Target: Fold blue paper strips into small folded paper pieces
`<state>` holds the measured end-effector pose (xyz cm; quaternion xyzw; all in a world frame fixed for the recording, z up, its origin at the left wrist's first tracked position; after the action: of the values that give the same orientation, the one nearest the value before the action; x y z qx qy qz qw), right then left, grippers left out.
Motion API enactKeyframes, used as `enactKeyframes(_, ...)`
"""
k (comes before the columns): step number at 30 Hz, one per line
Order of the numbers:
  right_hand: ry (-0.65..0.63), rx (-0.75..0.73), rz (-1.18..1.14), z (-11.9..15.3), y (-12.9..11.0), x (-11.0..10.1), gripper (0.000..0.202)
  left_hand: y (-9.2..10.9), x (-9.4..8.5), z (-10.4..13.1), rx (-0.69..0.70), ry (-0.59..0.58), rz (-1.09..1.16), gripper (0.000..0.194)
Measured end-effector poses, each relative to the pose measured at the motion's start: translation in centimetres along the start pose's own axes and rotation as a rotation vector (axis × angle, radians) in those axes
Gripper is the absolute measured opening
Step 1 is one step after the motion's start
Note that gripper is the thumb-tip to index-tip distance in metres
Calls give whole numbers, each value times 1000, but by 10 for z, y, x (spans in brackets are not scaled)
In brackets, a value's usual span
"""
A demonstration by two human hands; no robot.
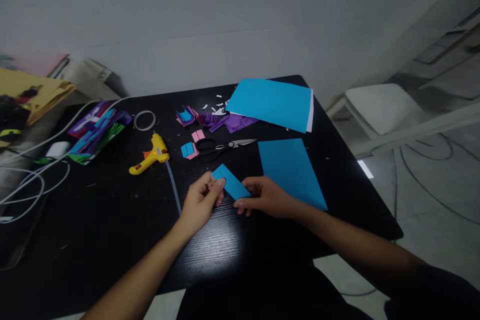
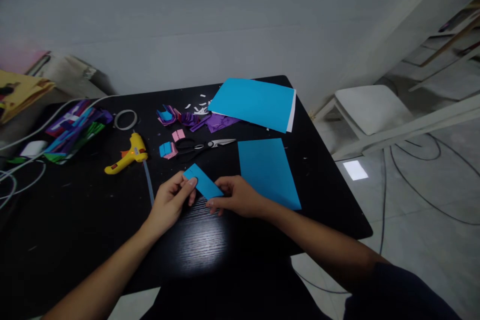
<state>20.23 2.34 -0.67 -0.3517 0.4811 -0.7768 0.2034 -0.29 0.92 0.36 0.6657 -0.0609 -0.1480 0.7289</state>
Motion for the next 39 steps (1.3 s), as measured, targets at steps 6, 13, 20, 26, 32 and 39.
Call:
enactKeyframes(6, 16, -26, -3, -1, 3, 1, 36, -5, 1, 0, -28, 0, -12, 47)
enactKeyframes(13, 16, -44, -21, -2, 4, 0, 35, -3, 7, 2, -56, -89, -21, 45)
enactKeyframes(20, 1, -34, -5, 1, -1, 1, 31, 2, -1, -1, -6, 11, 21, 52)
enactKeyframes(26, -9, -18, 5, 0, 0, 1, 33, 2, -5, -3, -20, 53, 36, 51)
enactKeyframes(32, 13, -49, -7, -3, 5, -1, 38, -3, 4, 1, -84, -78, 66, 47)
enactKeyframes(39, 48, -93, -14, -4, 6, -4, 38, 1, 11, 1, -104, -169, 100, 41)
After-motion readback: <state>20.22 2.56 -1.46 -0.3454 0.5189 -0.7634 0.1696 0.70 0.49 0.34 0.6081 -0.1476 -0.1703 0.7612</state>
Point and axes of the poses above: each hand's wrist, its own z-axis away from the middle knuckle, its own x-axis out of the palm, y = z × x, the point moved 1 cm from there along -z, towards the middle knuckle, and after that the axes turned 9 degrees about -y, right-handed, at the moved point
